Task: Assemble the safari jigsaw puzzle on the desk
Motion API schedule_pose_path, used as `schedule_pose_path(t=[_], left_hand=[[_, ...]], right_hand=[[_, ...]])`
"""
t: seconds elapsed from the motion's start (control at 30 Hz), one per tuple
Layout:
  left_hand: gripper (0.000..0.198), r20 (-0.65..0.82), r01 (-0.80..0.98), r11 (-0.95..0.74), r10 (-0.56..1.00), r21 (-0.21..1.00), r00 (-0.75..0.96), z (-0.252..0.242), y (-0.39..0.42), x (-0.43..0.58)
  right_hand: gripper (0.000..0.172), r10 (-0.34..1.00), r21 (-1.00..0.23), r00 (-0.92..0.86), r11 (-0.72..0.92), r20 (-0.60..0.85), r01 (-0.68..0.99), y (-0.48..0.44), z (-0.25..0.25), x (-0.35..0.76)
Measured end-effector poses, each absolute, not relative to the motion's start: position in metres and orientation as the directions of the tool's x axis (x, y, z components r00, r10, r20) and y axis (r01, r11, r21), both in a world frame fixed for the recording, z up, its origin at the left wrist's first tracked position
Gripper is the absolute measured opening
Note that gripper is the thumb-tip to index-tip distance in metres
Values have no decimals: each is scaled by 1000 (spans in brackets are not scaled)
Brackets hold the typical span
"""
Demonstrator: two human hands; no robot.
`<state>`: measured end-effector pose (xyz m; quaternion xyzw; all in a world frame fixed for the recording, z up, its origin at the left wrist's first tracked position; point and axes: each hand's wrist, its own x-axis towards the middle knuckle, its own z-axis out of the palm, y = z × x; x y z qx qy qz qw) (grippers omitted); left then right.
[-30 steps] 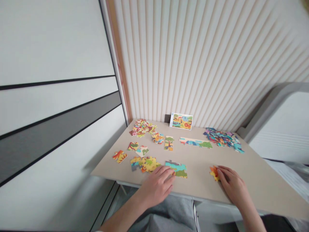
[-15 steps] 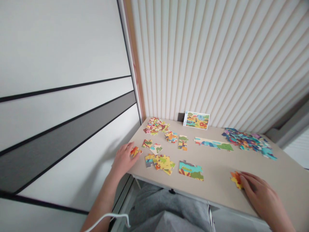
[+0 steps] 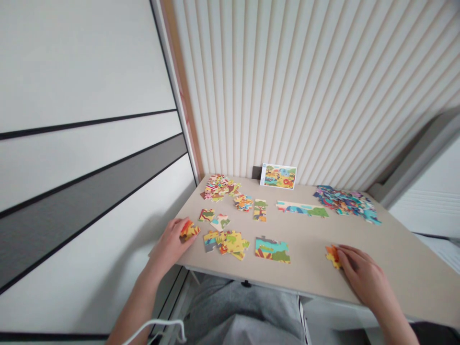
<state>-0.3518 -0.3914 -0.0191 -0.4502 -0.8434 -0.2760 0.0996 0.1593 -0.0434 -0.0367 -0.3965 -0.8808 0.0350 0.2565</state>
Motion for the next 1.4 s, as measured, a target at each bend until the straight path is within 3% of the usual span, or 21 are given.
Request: schedule_pose_path(t=[0.17, 0.27, 0.37, 0.43, 0.57, 0.67, 0.8, 0.9, 1.07, 1.2, 1.4], left_hand=[[48, 554, 788, 366, 565, 495, -611, -21, -380, -339], [46, 568, 708, 235, 457, 666, -685, -14, -371, -323], [56, 429, 475, 29, 383, 879, -818, -5, -359, -303], [59, 309, 317, -49, 402, 947, -862, 1, -350, -287], [39, 238, 203, -123, 532, 971, -813, 10, -325, -248], [28, 257, 213, -147, 643, 966, -722, 15, -306, -218], [22, 346, 337, -171, 744, 926, -572, 17, -294, -194], [21, 351, 391, -159, 798, 906, -489, 16, -297, -191], [25, 146, 317, -49, 946, 947, -289, 16, -307, -191], [30, 82, 267, -15, 967, 963, -241, 14, -305, -190], [38, 82, 16, -80, 968, 997, -239, 9, -301, -192]], right_hand=[[42, 717, -271, -553, 683, 425, 678, -41, -40, 159], [42, 720, -274, -551, 681, 423, 679, -40, -42, 160], [43, 724, -305, -529, 676, 442, 671, -40, -39, 163], [44, 754, -376, -466, 643, 462, 667, -43, -33, 161], [42, 841, -619, -279, 532, 464, 578, -66, -9, 128], [34, 762, -654, -439, 640, 476, 403, -103, 9, 75], [30, 545, -688, -729, 712, 415, 141, -154, 23, 6], [32, 417, -672, -800, 740, 432, 22, -173, 24, -19], [27, 341, -622, -835, 783, 432, -2, -178, 22, -19], [21, 357, -655, -844, 755, 400, 9, -179, 23, -14], [27, 538, -775, -773, 625, 337, 97, -171, 14, -12]])
